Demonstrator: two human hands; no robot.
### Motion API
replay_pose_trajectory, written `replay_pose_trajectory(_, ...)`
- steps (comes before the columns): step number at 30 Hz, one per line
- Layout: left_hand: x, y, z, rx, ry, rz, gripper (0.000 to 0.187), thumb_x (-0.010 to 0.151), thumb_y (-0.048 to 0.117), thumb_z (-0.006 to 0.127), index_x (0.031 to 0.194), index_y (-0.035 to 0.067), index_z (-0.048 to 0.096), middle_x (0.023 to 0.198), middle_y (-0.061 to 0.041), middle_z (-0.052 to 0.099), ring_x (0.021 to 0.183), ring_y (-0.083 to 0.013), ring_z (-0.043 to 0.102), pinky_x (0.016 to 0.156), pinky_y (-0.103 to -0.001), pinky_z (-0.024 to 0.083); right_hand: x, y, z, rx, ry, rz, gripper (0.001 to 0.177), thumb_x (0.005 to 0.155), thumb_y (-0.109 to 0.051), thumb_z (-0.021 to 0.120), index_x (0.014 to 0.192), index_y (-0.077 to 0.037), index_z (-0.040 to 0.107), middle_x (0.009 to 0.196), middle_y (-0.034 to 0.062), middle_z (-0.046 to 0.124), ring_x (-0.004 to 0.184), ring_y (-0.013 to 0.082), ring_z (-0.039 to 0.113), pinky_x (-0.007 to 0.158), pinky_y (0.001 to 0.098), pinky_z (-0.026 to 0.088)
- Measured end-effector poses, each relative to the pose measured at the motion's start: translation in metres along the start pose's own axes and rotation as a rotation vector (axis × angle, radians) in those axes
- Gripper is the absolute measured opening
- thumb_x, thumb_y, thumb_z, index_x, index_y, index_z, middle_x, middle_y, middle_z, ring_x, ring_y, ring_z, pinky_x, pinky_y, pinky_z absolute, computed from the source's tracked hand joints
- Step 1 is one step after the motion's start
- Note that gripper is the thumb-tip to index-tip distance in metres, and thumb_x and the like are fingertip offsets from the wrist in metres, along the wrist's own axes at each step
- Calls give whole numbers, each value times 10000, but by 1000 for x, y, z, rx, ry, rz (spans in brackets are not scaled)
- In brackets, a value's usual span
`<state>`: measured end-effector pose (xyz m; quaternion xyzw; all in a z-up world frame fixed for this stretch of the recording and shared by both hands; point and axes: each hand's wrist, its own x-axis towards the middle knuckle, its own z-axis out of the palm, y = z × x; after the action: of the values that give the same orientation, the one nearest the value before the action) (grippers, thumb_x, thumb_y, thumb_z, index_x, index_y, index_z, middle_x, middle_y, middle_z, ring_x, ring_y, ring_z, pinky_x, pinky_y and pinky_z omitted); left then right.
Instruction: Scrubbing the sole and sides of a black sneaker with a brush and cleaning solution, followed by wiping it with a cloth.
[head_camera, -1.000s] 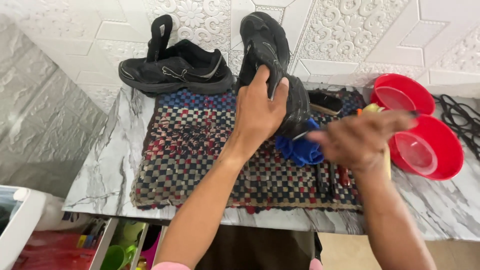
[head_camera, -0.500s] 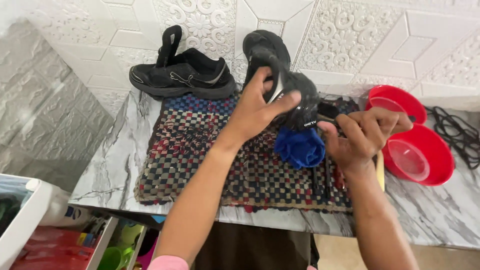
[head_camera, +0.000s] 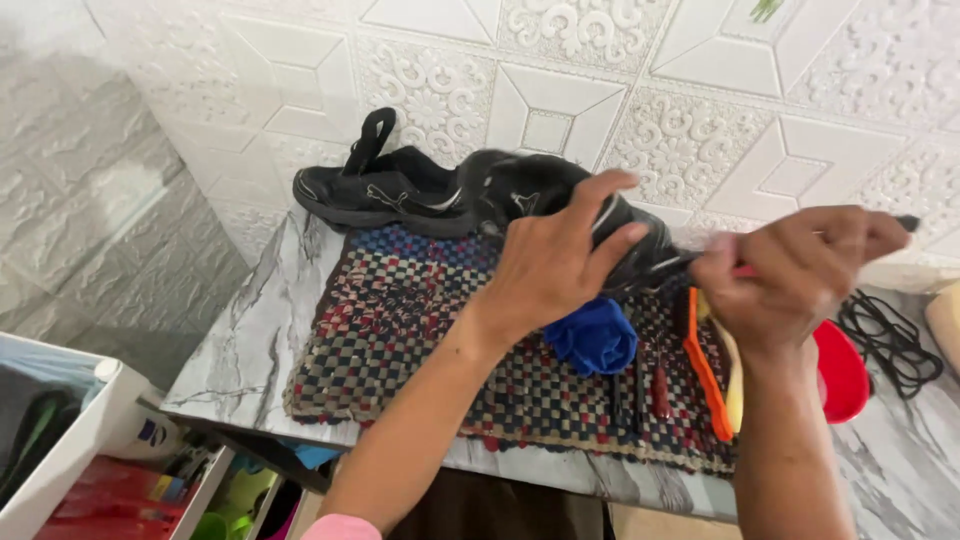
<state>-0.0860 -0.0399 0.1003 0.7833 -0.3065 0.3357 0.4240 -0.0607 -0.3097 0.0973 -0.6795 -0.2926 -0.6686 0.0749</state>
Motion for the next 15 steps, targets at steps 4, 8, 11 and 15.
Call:
replay_pose_trajectory(4, 41, 36, -21, -102, -115, -224, 442, 1090, 464, 427, 1388, 138, 418, 662, -6, 542, 569, -301, 526, 477, -427, 339, 18, 23, 3, -34, -89, -140, 419, 971, -195, 765, 605, -133, 573, 553, 18, 437, 868, 346, 521, 1289, 490, 205)
replay_pose_trajectory(8, 71, 62, -59, -316, -561, -622, 723, 1012, 317, 641, 1562, 206, 185, 793, 8, 336, 721, -166, 469, 656, -335, 400, 15, 58, 14, -53, -106, -77, 535, 1108, -331, 839, 657, -124, 639, 630, -6, 544, 1011, 347, 630, 1351, 437, 120)
replay_pose_trajectory(11, 66, 45, -58, -377, -459, -590, 592, 1035, 329, 644, 1520, 225, 321, 746, 27, 322, 642, -133, 388, 593, -322, 335, 30, 72, 9, -153, -221, -138, 540, 1168, -394, 835, 698, -159, 707, 645, -23, 587, 1052, 330, 660, 1324, 414, 173)
replay_pose_trajectory(15, 41, 13, -40, -427, -313, -382, 458, 1093, 370, 543, 1450, 169, 338, 568, 41, 271, 454, -128, 268, 498, -348, 198, 48, 67, 21, -64, -275, -185, 577, 1232, -369, 919, 756, -118, 711, 715, -8, 622, 1136, 328, 639, 1388, 434, 89)
